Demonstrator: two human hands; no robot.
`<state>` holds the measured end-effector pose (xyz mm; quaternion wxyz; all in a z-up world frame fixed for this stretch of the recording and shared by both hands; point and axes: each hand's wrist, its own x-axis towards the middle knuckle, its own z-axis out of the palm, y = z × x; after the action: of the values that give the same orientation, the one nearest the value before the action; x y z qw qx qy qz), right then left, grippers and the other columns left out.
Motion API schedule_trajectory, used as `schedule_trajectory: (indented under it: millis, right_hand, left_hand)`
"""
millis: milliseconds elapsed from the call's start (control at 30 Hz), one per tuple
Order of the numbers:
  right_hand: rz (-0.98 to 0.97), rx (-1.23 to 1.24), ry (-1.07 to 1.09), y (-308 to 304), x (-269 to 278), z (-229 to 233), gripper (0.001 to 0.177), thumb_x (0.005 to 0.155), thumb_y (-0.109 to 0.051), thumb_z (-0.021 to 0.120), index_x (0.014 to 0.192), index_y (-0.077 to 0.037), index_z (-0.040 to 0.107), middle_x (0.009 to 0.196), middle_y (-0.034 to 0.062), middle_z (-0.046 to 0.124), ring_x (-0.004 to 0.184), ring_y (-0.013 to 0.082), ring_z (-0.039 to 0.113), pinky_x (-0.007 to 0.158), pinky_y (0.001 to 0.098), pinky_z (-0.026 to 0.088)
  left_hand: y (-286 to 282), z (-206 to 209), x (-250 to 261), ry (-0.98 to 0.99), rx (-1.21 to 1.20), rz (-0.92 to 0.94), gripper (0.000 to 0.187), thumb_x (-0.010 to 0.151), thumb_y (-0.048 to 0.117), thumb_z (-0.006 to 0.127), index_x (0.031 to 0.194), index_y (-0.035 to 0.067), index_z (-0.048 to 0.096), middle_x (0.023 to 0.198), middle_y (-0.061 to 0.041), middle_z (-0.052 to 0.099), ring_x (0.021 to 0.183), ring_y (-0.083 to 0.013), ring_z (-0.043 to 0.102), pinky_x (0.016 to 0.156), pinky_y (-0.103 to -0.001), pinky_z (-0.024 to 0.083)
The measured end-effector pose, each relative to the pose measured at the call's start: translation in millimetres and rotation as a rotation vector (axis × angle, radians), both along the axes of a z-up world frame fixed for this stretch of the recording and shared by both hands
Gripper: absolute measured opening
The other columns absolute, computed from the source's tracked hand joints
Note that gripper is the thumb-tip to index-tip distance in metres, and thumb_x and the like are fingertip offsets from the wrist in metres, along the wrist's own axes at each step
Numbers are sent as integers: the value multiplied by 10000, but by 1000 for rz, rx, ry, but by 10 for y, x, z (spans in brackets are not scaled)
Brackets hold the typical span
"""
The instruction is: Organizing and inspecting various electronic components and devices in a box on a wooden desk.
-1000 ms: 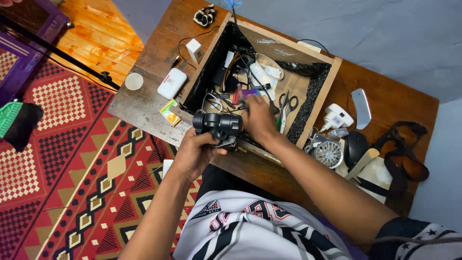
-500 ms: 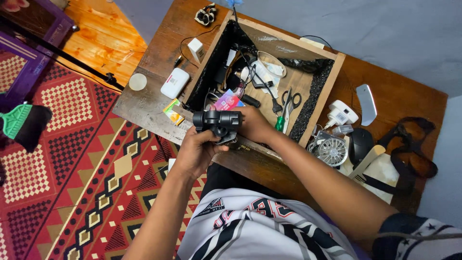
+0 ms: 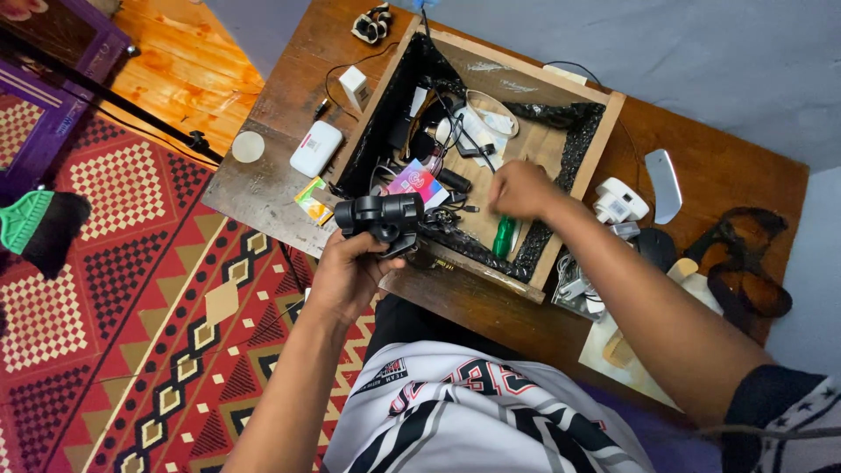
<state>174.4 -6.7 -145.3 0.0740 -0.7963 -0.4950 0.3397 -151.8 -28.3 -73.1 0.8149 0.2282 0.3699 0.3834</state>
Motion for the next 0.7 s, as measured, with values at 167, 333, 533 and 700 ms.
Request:
schedule_trajectory:
  millis: [167, 333, 533, 700]
  right_hand:
    - [518, -158, -85, -165, -383, -56, 38, 752, -65, 772, 788, -59, 764, 896, 104, 758, 880, 230, 764, 870, 422, 543]
    - [577, -113, -159, -270, -526, -55, 84, 765, -73, 719, 837, -59, 761, 958, 201, 751, 951, 373, 711, 847, 474, 574]
    - [621, -113, -223, -224, -460, -194, 90, 819, -92, 724, 801, -9, 751, 935, 231, 738, 908, 372, 723, 832, 482, 581]
    - [369, -45, 127, -46, -33, 278, 115, 831, -140, 769, 757, -56, 740, 839, 158, 781, 740, 221, 727, 767, 429, 601]
  left_hand:
    - [-4, -15, -9, -25, 21, 21, 264, 855, -50, 556, 1113, -23, 607, 1001, -115, 681, 872, -221, 699, 708, -378, 641]
    - [-50, 88, 0, 16, 5, 21, 268, 841, -44, 552, 1101, -28, 615, 1000, -133, 700, 873, -238, 716, 703, -367, 638]
    - [-52, 82, 20, -18, 34, 18, 258, 843, -43, 560, 1096, -27, 604, 1002, -131, 698, 872, -240, 717, 698, -378, 641]
    - [-28, 154, 35, -13, 81, -20, 278, 836, -52, 558, 1106, -28, 614, 993, -126, 697, 869, -225, 704, 711, -380, 635]
